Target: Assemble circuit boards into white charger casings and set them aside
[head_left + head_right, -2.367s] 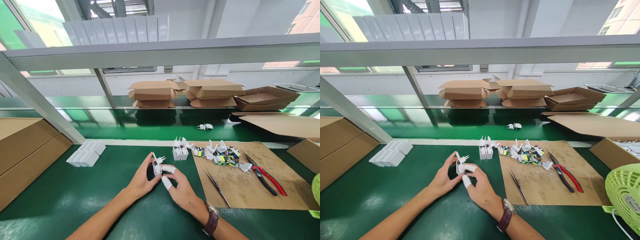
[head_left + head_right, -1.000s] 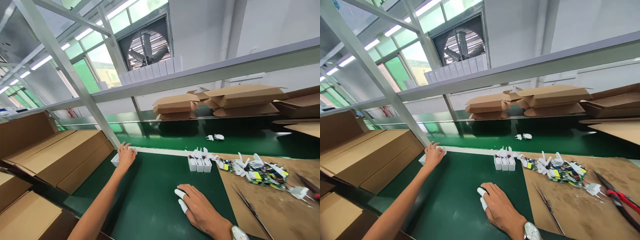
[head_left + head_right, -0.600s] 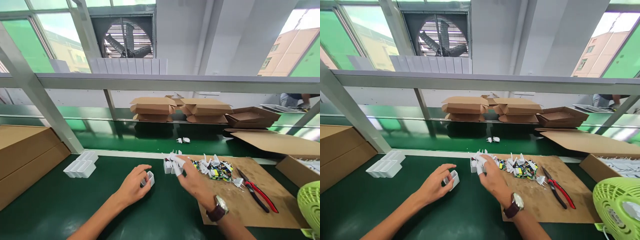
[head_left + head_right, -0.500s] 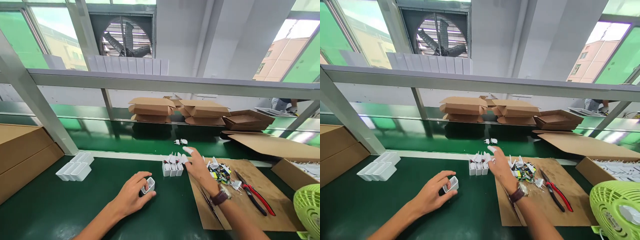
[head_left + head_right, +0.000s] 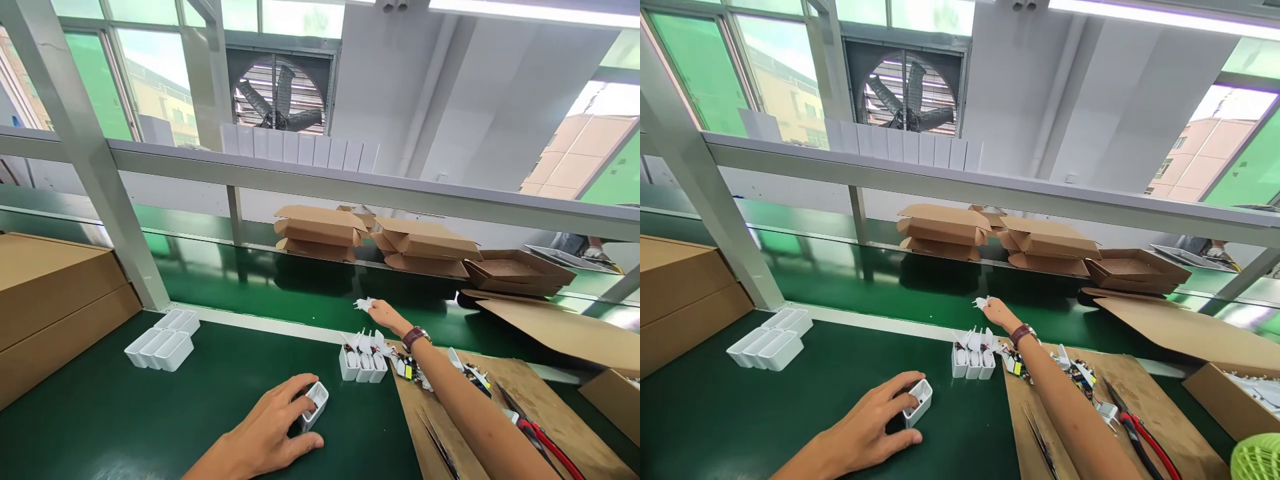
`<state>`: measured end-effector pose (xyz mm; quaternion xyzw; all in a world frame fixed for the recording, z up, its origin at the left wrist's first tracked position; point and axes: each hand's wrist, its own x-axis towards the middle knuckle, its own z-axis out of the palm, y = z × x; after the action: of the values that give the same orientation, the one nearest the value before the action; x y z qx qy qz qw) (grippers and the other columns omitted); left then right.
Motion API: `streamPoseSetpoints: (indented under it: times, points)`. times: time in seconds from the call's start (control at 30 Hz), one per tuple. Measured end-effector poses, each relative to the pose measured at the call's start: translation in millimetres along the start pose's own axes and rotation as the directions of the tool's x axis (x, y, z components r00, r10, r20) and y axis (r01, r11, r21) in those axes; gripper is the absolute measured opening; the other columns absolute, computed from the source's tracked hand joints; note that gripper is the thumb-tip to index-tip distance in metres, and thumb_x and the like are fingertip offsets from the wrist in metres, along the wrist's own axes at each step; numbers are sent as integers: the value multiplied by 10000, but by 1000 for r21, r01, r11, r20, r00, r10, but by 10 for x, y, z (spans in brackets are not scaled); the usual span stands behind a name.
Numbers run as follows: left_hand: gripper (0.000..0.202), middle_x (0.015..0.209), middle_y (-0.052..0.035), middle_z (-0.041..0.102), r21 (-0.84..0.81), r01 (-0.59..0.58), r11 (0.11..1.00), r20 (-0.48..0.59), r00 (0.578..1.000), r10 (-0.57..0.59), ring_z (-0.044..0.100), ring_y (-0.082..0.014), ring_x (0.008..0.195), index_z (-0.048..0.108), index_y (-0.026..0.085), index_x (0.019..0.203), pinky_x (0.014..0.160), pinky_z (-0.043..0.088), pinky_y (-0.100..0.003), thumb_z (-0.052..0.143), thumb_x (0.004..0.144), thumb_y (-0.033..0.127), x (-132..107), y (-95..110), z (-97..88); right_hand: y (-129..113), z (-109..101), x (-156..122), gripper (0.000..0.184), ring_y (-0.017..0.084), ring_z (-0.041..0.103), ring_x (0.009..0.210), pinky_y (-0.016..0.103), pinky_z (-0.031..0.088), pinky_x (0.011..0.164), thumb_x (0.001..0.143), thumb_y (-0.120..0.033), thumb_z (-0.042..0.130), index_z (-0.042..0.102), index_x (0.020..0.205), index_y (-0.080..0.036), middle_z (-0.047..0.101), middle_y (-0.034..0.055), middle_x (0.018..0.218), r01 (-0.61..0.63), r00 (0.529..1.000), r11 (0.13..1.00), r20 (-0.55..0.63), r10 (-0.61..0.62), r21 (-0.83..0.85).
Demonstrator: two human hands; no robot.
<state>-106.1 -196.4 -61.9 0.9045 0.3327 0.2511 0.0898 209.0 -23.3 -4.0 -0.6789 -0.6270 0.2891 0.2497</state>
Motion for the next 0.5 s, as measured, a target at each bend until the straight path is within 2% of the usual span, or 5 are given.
streamPoseSetpoints:
  times: [0.17,0.27,0.33,0.43,0.5]
  points:
    - [166,1358,-133,657,-21,-25,999,-42,999,25,722,-283,1115,625,213,970,882,634,-382,726,876,304,10,-26,26,-63,-298,-113,336,246,672,1073,448,585,907,994,-369,645,629,1259,-163,653,93,1266,25,981,982,-194,12,187]
    - [78,1324,-113,674,-42,-41,998,-103,994,36,726,-260,1100,614,211,917,880,633,-368,669,905,265,23,-35,44,-133,-513,-392,298,230,696,1010,441,562,958,1012,-346,566,690,1176,-130,714,120,1165,126,950,953,-311,-36,275]
    - [59,1304,-106,683,-55,-44,998,-154,987,35,735,-240,1073,604,208,873,868,631,-348,621,923,233,36,-48,43,-198,-594,-674,332,227,708,952,436,551,977,970,-378,580,726,1158,-147,746,102,1125,196,929,930,-361,-76,310]
    - [169,1298,-117,685,-56,-18,998,-219,976,5,753,-215,993,563,199,775,804,629,-322,563,943,224,57,-92,20,-302,-547,-1176,399,225,713,851,430,576,915,854,-489,694,773,1117,-199,785,64,1030,265,924,894,-361,-128,361]
    - [238,1304,-124,680,-55,15,998,-234,972,-27,756,-192,915,525,197,718,736,620,-302,544,952,236,66,-130,-4,-349,-390,-1497,423,229,711,776,416,596,811,794,-527,753,802,1051,-194,795,69,916,276,950,846,-262,-169,457]
